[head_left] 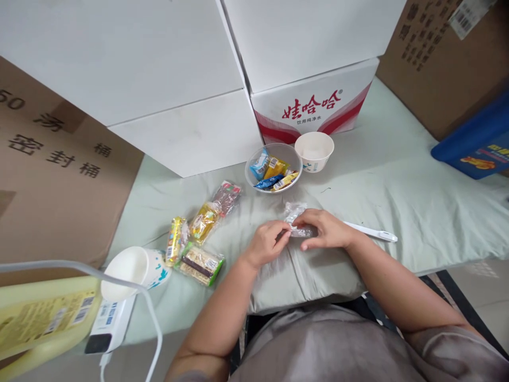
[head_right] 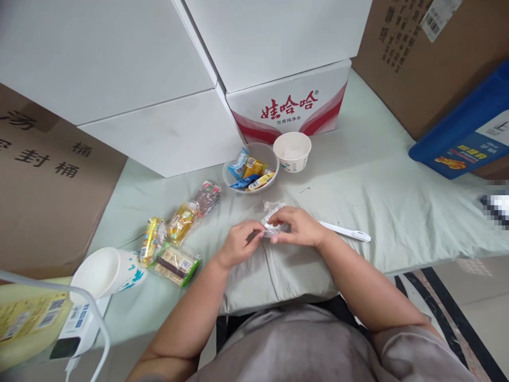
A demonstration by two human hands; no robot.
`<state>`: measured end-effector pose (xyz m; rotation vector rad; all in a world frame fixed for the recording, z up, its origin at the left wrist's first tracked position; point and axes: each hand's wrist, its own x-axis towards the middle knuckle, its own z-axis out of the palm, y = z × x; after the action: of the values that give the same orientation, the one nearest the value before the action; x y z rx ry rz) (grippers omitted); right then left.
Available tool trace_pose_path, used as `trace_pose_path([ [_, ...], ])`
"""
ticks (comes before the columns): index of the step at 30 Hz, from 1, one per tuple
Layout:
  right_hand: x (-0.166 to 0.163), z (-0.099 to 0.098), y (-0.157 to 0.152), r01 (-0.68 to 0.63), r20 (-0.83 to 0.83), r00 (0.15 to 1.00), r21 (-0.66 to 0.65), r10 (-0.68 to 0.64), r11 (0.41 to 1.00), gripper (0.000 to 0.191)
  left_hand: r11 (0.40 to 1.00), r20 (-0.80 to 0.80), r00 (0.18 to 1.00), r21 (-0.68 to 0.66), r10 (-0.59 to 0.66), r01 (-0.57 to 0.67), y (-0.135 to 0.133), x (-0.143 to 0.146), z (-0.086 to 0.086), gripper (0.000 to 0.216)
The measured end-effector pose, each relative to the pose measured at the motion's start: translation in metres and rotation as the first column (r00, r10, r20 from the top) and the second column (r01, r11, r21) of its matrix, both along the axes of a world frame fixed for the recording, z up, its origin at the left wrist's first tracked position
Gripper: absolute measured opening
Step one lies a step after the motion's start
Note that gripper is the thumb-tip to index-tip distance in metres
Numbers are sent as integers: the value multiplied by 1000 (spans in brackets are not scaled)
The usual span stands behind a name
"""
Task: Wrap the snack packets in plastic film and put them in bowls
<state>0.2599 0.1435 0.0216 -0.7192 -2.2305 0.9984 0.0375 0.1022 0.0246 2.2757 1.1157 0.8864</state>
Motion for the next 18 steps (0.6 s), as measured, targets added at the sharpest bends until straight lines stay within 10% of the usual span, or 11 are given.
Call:
trace_pose_path([
  [6, -5, 1, -4, 4, 290, 957, 42, -16, 999, 15, 994, -72, 997, -104, 32, -39, -2, 1, -3, 18],
  [18, -6, 5, -5, 324, 350, 897, -109, -269, 940, 24, 934, -21, 973, -277, 228, -225, -4, 7, -16, 36],
])
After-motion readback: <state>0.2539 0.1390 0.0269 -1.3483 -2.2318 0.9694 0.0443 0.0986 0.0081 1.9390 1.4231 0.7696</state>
